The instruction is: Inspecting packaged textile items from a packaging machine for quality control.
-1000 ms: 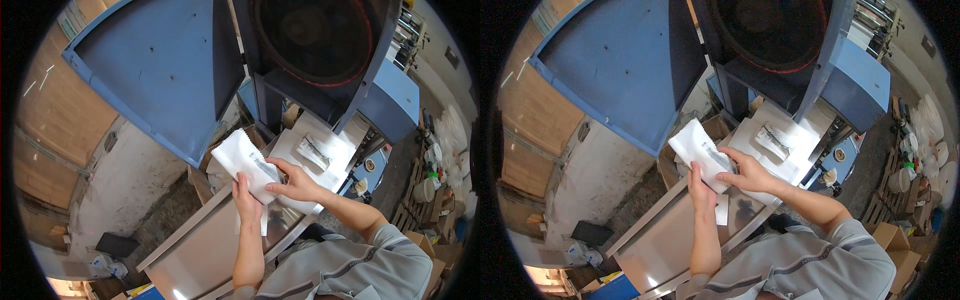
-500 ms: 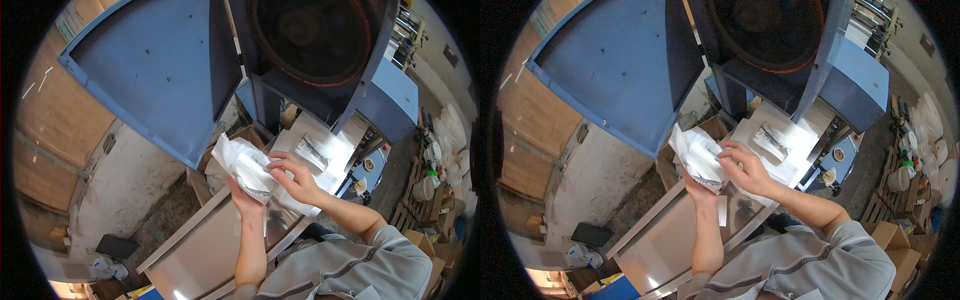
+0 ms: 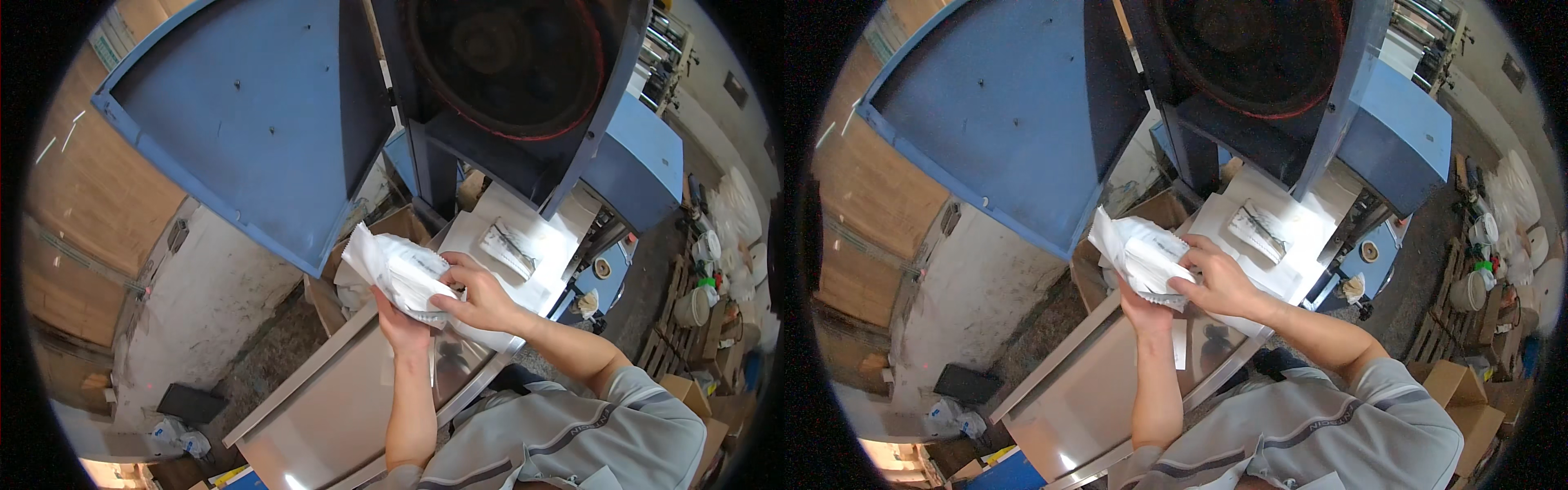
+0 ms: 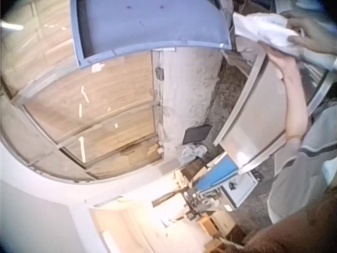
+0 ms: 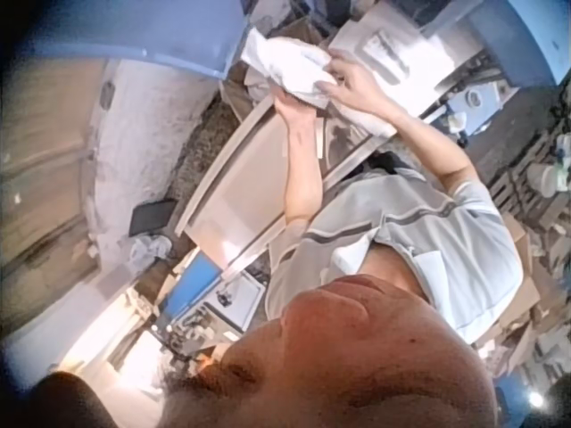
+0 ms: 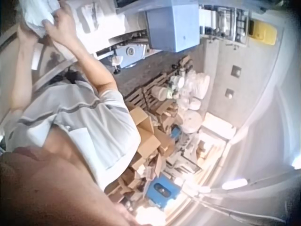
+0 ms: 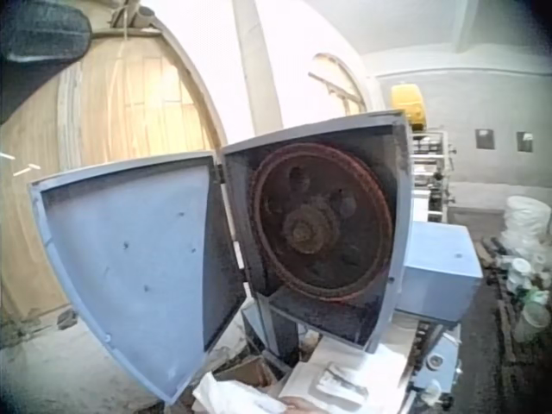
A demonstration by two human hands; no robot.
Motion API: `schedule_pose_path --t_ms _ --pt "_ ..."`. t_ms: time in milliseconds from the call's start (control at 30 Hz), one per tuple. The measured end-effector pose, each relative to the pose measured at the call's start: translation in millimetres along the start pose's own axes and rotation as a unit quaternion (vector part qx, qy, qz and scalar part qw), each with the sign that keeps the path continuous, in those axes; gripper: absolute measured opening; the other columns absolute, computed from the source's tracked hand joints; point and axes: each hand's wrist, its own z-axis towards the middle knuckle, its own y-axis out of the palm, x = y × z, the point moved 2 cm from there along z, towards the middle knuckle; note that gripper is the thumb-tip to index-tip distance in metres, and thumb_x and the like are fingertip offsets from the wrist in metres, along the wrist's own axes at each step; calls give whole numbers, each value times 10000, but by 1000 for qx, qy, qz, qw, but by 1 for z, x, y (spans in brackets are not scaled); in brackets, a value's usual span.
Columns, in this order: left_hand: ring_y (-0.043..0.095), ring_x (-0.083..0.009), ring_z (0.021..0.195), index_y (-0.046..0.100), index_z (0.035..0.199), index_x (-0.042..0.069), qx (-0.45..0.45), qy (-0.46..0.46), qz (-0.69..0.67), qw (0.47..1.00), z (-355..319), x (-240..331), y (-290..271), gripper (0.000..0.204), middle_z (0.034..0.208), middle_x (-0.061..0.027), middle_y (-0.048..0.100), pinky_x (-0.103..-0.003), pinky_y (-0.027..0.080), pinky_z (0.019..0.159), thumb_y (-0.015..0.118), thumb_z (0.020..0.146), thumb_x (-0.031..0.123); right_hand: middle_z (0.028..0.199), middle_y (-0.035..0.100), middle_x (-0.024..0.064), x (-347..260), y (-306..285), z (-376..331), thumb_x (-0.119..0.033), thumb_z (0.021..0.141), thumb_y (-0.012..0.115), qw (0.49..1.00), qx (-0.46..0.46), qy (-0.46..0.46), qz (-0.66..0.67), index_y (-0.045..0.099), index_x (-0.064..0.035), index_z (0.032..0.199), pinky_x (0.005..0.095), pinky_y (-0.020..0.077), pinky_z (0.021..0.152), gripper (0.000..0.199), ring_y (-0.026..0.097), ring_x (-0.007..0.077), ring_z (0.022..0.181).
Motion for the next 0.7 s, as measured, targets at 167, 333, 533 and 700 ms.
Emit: schedule_pose_path --t_ms 167,333,533,700 --pt "518 -303 1249 380 1441 31 -1 -12 -16 1000 4 3 -10 674 1373 -125 510 -449 417 1052 366 1014 551 1303 530 290 -6 -3 -1 -264 818 703 999 -9 22 41 649 37 925 399 534 809 323 628 420 1019" --pt "502 -312 1268 393 1439 56 46 -3 -36 998 6 8 -4 644 1385 -117 506 -471 402 1074 420 1004 531 1256 556 287 2 2 -3 -244 810 707 999 -5 10 33 650 42 929 400 530 815 315 632 408 1017" --pt "527 -294 1247 437 1408 72 18 -10 -34 999 6 5 -4 559 1374 -101 527 -466 417 1069 447 1011 466 1118 594 239 10 6 -1 -213 801 710 997 39 21 56 650 47 935 386 533 756 298 644 358 910" --pt "543 -276 1222 449 1386 47 18 -31 8 999 9 -4 -13 508 1339 -108 549 -445 433 1049 479 1022 400 1089 600 182 22 9 -2 -179 812 721 998 25 24 56 653 30 940 330 530 698 254 637 266 875"
